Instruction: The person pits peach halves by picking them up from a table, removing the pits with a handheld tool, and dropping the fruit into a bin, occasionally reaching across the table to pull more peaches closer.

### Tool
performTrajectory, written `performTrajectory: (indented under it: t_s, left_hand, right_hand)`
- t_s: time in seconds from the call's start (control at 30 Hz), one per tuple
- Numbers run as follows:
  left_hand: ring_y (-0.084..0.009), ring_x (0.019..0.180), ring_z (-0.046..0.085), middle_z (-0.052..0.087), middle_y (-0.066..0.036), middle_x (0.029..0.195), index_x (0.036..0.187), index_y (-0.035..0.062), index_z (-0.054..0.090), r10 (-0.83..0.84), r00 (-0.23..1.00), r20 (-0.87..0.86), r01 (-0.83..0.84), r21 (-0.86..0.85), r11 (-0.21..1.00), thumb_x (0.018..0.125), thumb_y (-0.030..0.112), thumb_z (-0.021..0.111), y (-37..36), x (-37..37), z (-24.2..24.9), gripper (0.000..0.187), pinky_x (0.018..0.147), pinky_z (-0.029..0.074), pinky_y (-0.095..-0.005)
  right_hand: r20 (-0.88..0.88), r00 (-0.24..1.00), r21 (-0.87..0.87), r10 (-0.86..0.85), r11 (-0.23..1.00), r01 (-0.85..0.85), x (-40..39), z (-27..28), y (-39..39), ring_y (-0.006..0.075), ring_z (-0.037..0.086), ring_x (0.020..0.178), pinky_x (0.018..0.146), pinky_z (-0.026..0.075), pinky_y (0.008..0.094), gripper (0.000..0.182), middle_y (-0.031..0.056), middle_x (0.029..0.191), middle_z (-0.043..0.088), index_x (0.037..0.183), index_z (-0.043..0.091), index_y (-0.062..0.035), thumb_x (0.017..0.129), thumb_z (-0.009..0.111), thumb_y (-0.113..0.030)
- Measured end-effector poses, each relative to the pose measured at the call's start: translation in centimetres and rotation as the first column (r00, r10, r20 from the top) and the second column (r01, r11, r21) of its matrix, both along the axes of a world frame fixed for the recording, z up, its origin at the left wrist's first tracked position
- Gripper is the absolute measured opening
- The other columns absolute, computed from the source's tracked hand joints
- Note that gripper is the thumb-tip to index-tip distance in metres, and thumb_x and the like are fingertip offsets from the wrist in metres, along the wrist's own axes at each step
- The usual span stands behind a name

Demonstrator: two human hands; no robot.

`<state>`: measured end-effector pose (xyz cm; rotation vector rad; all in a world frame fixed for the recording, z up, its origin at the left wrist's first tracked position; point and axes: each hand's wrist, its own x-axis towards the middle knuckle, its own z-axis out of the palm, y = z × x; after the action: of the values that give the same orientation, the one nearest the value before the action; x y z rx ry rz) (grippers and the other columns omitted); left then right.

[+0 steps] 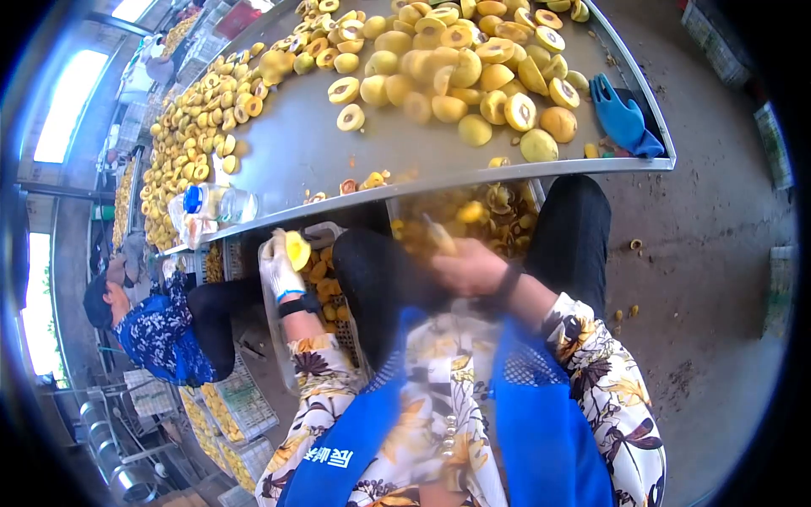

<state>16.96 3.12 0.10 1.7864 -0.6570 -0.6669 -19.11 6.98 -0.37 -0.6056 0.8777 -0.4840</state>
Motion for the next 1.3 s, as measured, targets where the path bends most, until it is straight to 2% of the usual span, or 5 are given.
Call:
performTrajectory:
  t_s: [0.07,0.5,0.63,0.73,1.3]
  left_hand:
    - [-0.0269,0.096,0.060,0.063,-0.017,0.103,0.110,0.0006,0.061,-0.231,0.725,0.649,-0.043,0.377,0.925,0.078,0.037,0.067,-1.2,-0.3,4.9,0.049,0.084,0.047,-0.0349]
    - [-0.0379,0.089,0.059,0.064,-0.017,0.096,0.096,0.0151,0.066,-0.518,0.328,0.790,0.552,0.285,0.784,0.075,0.032,0.060,-25.2,-11.6,-2.7,0.028,0.080,0.049,-0.0448]
    - [-0.0299,0.086,0.063,0.064,-0.020,0.099,0.111,0.0023,0.058,-0.748,0.440,0.497,0.509,0.549,0.664,0.065,0.029,0.069,-22.8,-13.4,2.1,0.055,0.076,0.051,-0.0383]
    - [-0.0153,0.059,0.060,0.063,-0.005,0.083,0.106,0.0038,0.058,-0.654,0.742,-0.147,0.669,0.096,0.737,0.075,0.017,0.069,-18.5,-13.9,2.9,0.036,0.042,0.047,-0.0280]
    - [-0.0202,0.086,0.059,0.061,-0.006,0.094,0.107,0.0083,0.057,-0.500,0.323,-0.803,0.412,-0.356,0.838,0.089,0.056,0.042,-0.9,-20.0,1.1,0.053,0.070,0.051,-0.0297]
  right_hand:
    - [-0.259,0.964,-0.056,0.062,0.995,-0.079,0.3,0.0,-0.1,0.0084,0.046,0.042,0.038,0.037,0.0232,0.013,0.0011,0.060,0.053,0.087,0.056,-0.0033,0.085,0.058,-0.016]
    - [-0.513,0.849,-0.472,-0.127,0.867,-0.156,-0.4,-3.7,-0.2,0.0101,0.053,0.054,0.049,0.046,0.0280,0.016,0.0028,0.064,0.058,0.084,0.060,-0.0031,0.082,0.061,-0.019]
    - [-0.614,0.712,-0.599,-0.341,0.788,-0.140,-0.4,0.9,-1.2,0.0267,0.062,0.070,0.067,0.050,0.0380,0.032,0.0160,0.076,0.063,0.096,0.058,-0.0008,0.078,0.064,-0.027]
    - [-0.563,0.620,-0.722,-0.547,0.691,-0.045,0.3,2.6,-3.2,0.0342,0.063,0.077,0.069,0.049,0.0400,0.044,0.0215,0.080,0.063,0.109,0.054,-0.0030,0.077,0.066,-0.030]
    - [-0.429,0.749,-0.830,-0.504,0.547,-0.108,1.2,5.5,-4.5,0.0340,0.060,0.073,0.068,0.047,0.0413,0.032,0.0208,0.080,0.062,0.102,0.053,-0.0004,0.083,0.059,-0.025]
